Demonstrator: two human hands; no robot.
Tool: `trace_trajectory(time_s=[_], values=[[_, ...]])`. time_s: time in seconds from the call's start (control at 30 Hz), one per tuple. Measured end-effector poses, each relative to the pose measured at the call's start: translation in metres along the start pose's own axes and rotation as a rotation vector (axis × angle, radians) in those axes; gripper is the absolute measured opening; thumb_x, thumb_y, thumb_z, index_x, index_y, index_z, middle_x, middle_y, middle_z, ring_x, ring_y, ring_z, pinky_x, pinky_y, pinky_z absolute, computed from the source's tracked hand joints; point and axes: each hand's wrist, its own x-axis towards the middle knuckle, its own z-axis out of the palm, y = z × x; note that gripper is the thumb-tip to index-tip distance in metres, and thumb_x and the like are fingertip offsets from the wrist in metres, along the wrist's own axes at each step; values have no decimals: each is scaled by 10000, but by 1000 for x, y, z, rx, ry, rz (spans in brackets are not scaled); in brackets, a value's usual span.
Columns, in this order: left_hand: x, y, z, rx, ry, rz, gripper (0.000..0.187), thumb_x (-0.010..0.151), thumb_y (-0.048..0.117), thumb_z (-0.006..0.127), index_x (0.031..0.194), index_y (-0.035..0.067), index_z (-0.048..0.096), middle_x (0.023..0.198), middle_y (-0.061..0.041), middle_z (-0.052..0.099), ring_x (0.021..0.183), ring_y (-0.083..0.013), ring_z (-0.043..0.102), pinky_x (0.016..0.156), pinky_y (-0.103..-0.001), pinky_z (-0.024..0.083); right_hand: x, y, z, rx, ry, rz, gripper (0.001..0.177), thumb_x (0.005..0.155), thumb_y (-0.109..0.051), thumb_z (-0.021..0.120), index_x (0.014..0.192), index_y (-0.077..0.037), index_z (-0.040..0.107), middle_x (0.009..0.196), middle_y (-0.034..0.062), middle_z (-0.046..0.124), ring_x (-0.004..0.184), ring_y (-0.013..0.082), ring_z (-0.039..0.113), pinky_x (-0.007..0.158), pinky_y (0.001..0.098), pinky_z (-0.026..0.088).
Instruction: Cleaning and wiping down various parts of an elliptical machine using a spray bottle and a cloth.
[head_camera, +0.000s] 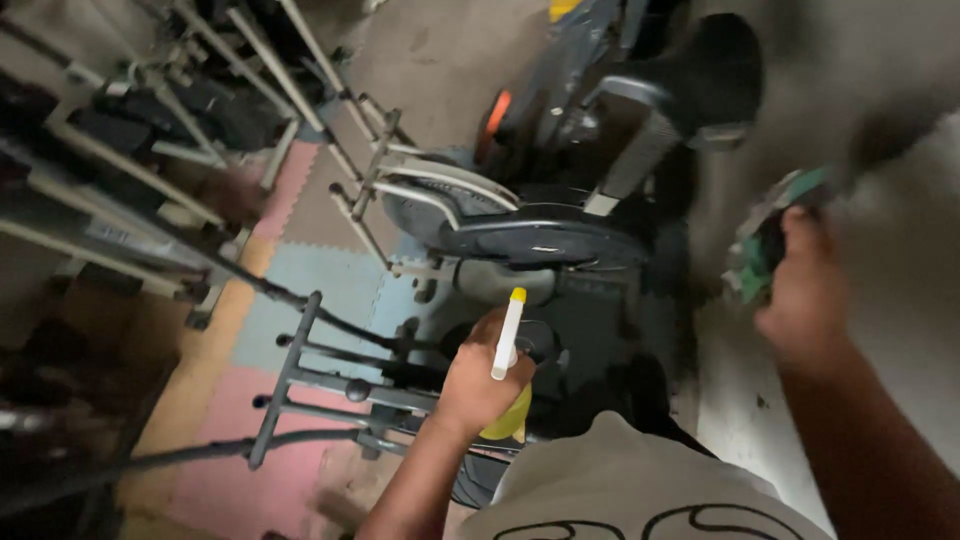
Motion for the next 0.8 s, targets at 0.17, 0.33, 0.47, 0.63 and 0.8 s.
trace_trajectory(time_s=[0.17,0.33,0.47,0.63,0.8], values=[[10,-9,5,15,122,13,526,790,110,645,1301,-6,596,1280,-271,645,1181,-460,623,1014,-457,518,66,-4,21,-175,-47,-354,227,1136,-271,611,1311,-133,655,1102,24,680,904,179,652,724,393,534],[42,7,16,36,76,-27,514,795,136,655,1294,22,609,1293,-246,665,1180,-444,643,1012,-442,540,181,37,-7,-351,8,-647,236,1179,-173,577,1377,-82,667,1200,45,714,1064,215,688,879,435,575],[95,61,12,-50,-124,-291,595,782,200,652,1350,52,558,1248,-227,659,1131,-429,654,945,-447,541,203,32,-1,-302,-44,-735,262,1176,-170,556,1422,-82,581,1307,81,661,1180,264,663,974,492,570],[153,70,51,-57,-187,-175,577,790,216,651,1341,63,572,1231,-231,647,1153,-440,613,958,-483,515,169,-9,32,-402,175,-345,490,1080,-358,558,1504,-165,409,1447,112,498,1278,288,519,1020,483,437],[216,79,95,-97,-364,-152,421,836,246,621,1211,55,621,1212,-205,666,1147,-423,625,949,-490,513,189,-2,12,-481,139,-127,694,1113,-532,538,1651,-162,301,1611,145,446,1413,337,469,1136,508,387]])
